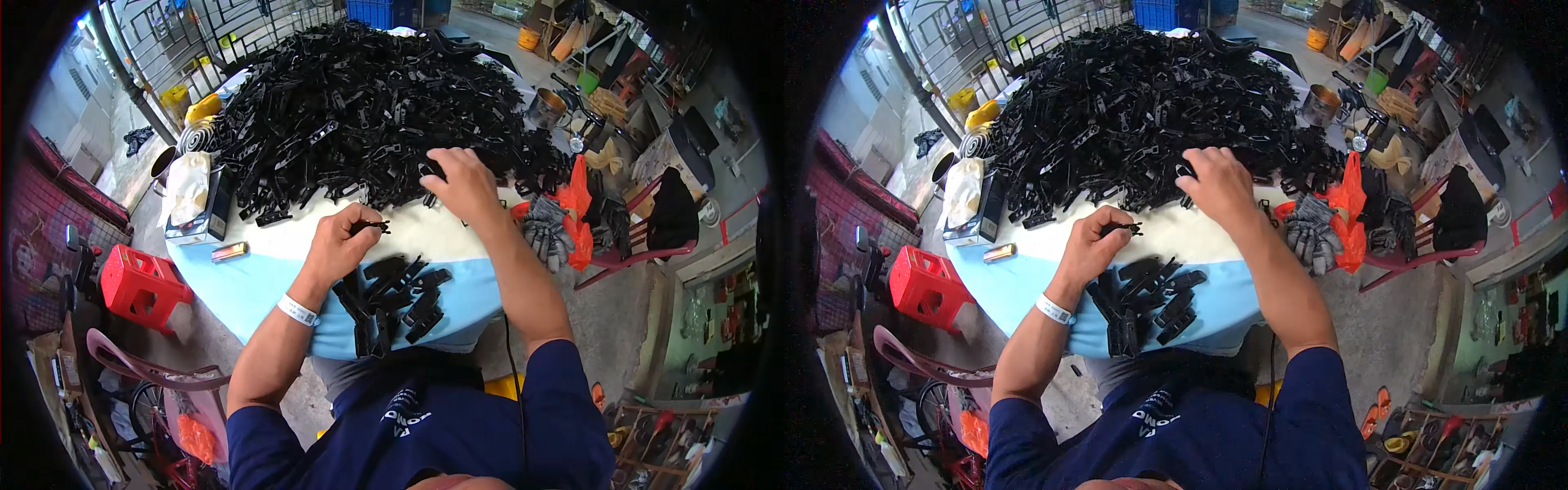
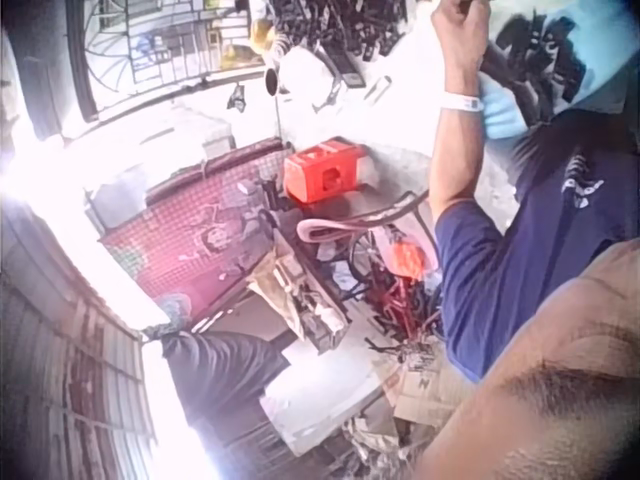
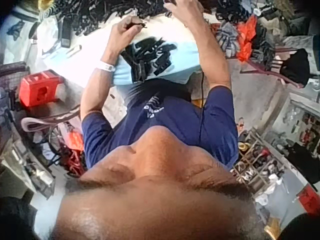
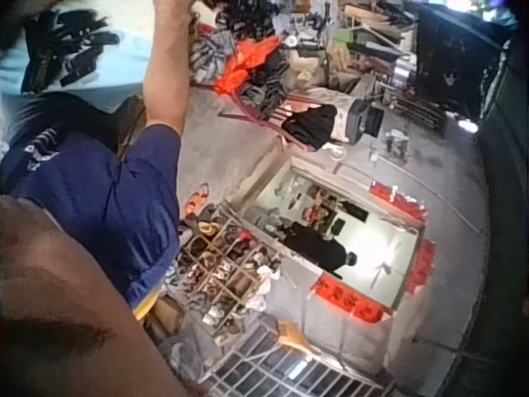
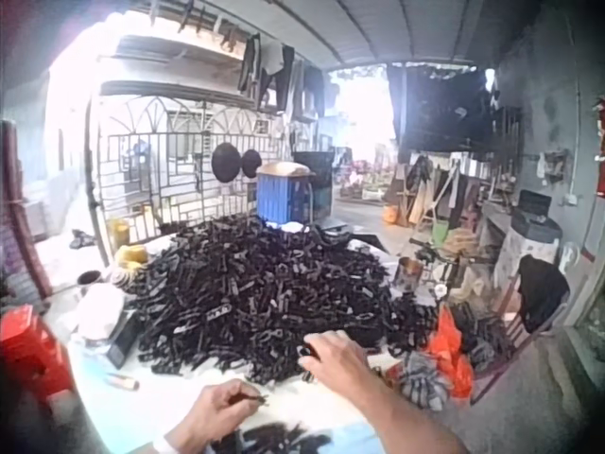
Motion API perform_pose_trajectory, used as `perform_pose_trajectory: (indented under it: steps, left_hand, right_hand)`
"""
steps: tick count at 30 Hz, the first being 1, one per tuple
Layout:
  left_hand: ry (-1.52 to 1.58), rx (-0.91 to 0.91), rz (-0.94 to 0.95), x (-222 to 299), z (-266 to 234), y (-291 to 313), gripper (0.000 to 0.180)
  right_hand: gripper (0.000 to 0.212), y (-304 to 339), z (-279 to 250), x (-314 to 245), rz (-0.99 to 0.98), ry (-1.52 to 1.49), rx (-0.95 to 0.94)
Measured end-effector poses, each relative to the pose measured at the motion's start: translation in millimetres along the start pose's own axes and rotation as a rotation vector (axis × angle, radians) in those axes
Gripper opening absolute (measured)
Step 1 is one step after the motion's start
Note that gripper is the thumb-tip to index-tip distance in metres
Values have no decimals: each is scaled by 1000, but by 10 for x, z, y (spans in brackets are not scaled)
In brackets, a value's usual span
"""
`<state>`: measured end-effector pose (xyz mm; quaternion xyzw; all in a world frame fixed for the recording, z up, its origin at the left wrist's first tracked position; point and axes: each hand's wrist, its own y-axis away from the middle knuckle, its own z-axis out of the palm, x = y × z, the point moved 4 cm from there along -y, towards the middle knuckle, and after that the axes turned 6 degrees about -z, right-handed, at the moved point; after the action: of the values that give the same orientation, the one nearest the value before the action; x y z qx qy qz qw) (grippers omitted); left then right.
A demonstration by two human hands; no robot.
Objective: Assembling small plastic components onto black straps at a production table.
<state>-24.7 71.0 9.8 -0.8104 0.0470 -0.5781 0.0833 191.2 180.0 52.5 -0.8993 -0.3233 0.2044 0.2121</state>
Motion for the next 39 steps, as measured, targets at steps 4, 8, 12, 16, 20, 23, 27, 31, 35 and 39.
perform_pose_trajectory:
  steps: [4,8,12,16,20,23,27,31,35,39]
  left_hand:
    - [-7,-23,-5,42,-9,18,21]
    - [7,31,4,69,-48,18,25]
    - [-12,143,77,65,-62,-5,31]
    - [-72,180,59,22,-68,-19,37]
    - [-119,153,26,94,-45,18,38]
    - [-148,154,42,96,-40,30,39]
    - [-334,213,184,68,-36,33,43]
    - [-390,214,188,71,-59,42,44]
    - [-244,187,202,197,-58,46,43]
    - [-87,107,4,144,-84,40,40]
  right_hand:
    - [38,-53,135,3,-42,51,-2]
    - [34,-45,-40,-81,-76,-242,211]
    - [26,92,151,-220,208,-1052,36]
    - [25,217,303,-454,306,-1388,-147]
    - [23,239,411,-425,294,-1393,-185]
    - [23,253,421,-440,354,-1439,-192]
    - [22,275,466,-471,385,-1455,-166]
    - [24,261,487,-498,352,-1416,-187]
    - [26,252,468,-444,153,-1174,-182]
    - [29,233,393,-471,196,-1247,-106]
